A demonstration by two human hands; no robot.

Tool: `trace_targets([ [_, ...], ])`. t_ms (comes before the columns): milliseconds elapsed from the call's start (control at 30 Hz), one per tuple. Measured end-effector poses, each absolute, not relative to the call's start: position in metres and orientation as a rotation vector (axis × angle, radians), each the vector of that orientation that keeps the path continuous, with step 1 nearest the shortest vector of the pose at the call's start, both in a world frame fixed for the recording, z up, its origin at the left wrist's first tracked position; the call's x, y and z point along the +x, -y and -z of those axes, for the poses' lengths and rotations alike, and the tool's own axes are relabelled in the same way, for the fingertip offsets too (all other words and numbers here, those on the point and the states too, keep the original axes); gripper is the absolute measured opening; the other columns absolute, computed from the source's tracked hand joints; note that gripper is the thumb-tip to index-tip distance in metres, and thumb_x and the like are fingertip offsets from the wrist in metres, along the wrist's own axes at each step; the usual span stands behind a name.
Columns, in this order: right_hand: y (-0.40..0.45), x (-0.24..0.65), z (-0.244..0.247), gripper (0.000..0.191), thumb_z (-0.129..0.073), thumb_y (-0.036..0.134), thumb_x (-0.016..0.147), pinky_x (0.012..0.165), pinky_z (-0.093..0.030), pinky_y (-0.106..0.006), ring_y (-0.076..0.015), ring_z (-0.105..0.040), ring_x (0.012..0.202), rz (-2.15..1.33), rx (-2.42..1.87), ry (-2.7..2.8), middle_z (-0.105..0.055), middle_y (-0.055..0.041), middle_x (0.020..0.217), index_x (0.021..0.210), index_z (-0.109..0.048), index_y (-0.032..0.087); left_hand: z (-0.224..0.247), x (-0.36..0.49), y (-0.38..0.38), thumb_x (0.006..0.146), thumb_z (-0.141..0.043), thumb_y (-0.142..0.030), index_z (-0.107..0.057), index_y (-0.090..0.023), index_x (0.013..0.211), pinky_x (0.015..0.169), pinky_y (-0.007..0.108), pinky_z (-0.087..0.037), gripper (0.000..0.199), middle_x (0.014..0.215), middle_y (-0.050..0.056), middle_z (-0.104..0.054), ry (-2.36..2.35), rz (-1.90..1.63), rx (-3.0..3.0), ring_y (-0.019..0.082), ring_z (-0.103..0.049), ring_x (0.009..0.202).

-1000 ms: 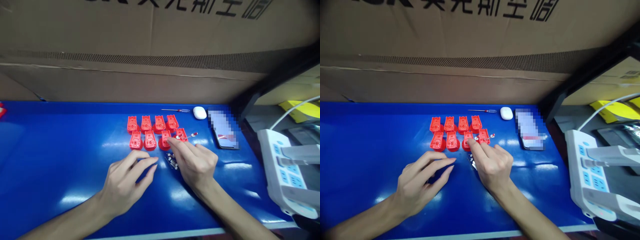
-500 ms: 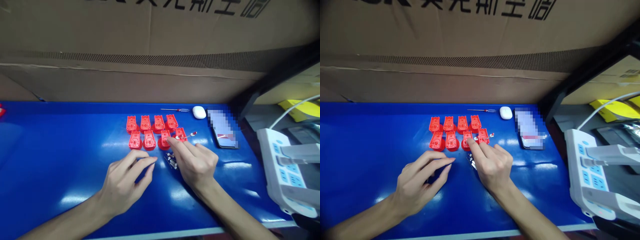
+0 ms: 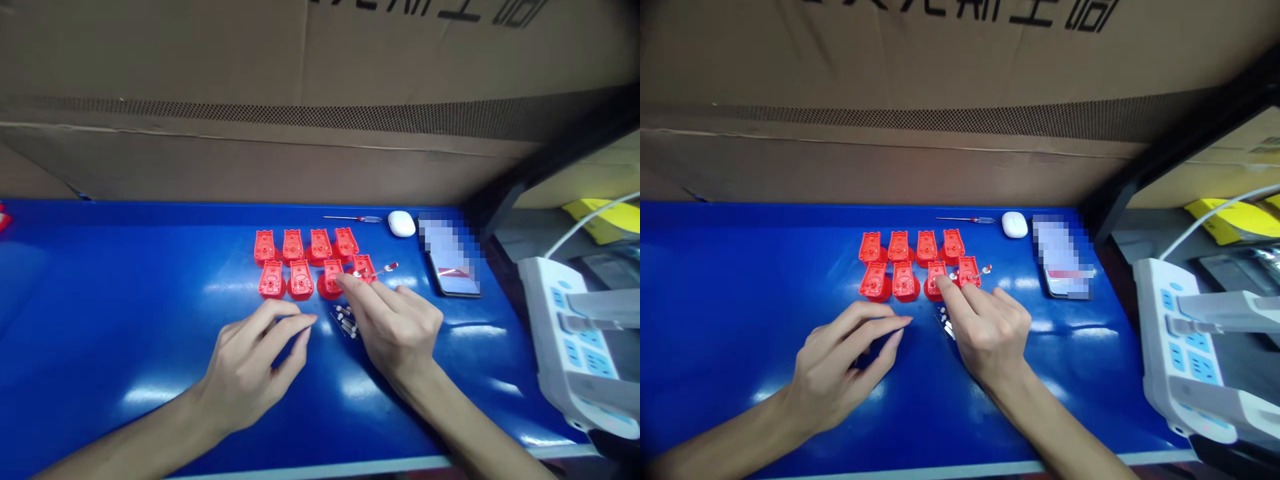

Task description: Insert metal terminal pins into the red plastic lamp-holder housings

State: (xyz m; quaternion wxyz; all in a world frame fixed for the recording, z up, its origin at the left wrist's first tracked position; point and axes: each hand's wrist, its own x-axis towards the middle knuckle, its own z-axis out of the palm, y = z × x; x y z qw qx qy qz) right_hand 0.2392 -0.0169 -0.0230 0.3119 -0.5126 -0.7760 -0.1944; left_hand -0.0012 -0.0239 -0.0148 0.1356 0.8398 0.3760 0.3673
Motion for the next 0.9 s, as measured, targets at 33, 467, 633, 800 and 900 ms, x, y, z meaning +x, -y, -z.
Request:
trace_targets([
  [33,0.0172,0.2393,0.0231,0.018,-0.07,0.014,0.107,0.057,-0.03,-0.036,-0.012,-0.049,0.051,0.509,-1.357,2.048,-0.072,0.0032,0.063,0.116,-0.085,0.019,0.0146,-0.0012,0.0239,0.101,-0.072,-0.01,-0.077,-0.021,0.124,0.078,0.024,-0.063,0.026,0.113,0.005,-0.078,-1.088,-1.066,2.435,0.012,-0.076,0.085],
  [467,0.0153,0.24,0.0261,0.016,-0.071,0.016,0.108,0.058,-0.032,-0.035,-0.0115,-0.061,0.053,0.476,-1.339,2.059,-0.08,0.0018,0.071,0.118,-0.083,0.019,0.0138,-0.0009,0.0251,0.1,-0.072,-0.008,-0.077,-0.019,0.124,0.083,0.026,-0.063,0.027,0.114,0.005,-0.077,-1.075,-1.067,2.434,0.012,-0.077,0.09],
  [633,0.0155,0.2363,0.0251,0.008,-0.076,0.019,0.102,0.061,-0.036,-0.035,-0.0111,-0.067,0.056,0.478,-1.353,2.056,-0.08,0.0027,0.07,0.107,-0.083,0.02,0.0135,-0.0009,0.0246,0.1,-0.072,-0.007,-0.077,-0.018,0.123,0.083,0.025,-0.062,0.026,0.114,0.006,-0.077,-1.061,-1.078,2.434,0.012,-0.077,0.09],
  [800,0.016,0.2323,0.0237,0.014,-0.075,0.014,0.097,0.06,-0.038,-0.035,-0.012,-0.064,0.052,0.461,-1.341,2.047,-0.075,0.0045,0.063,0.109,-0.081,0.017,0.0139,-0.0015,0.0241,0.1,-0.073,-0.008,-0.077,-0.019,0.124,0.081,0.024,-0.06,0.026,0.114,0.005,-0.077,-1.065,-1.083,2.44,0.012,-0.076,0.09],
  [900,0.0183,0.2333,0.0257,0.023,-0.073,0.007,0.094,0.06,-0.039,-0.034,-0.0118,-0.062,0.05,0.435,-1.311,2.001,-0.077,0.0034,0.066,0.114,-0.08,0.014,0.0133,-0.0019,0.0248,0.101,-0.073,-0.009,-0.076,-0.02,0.125,0.076,0.023,-0.058,0.027,0.115,0.004,-0.077,-1.085,-1.061,2.435,0.009,-0.072,0.081],
])
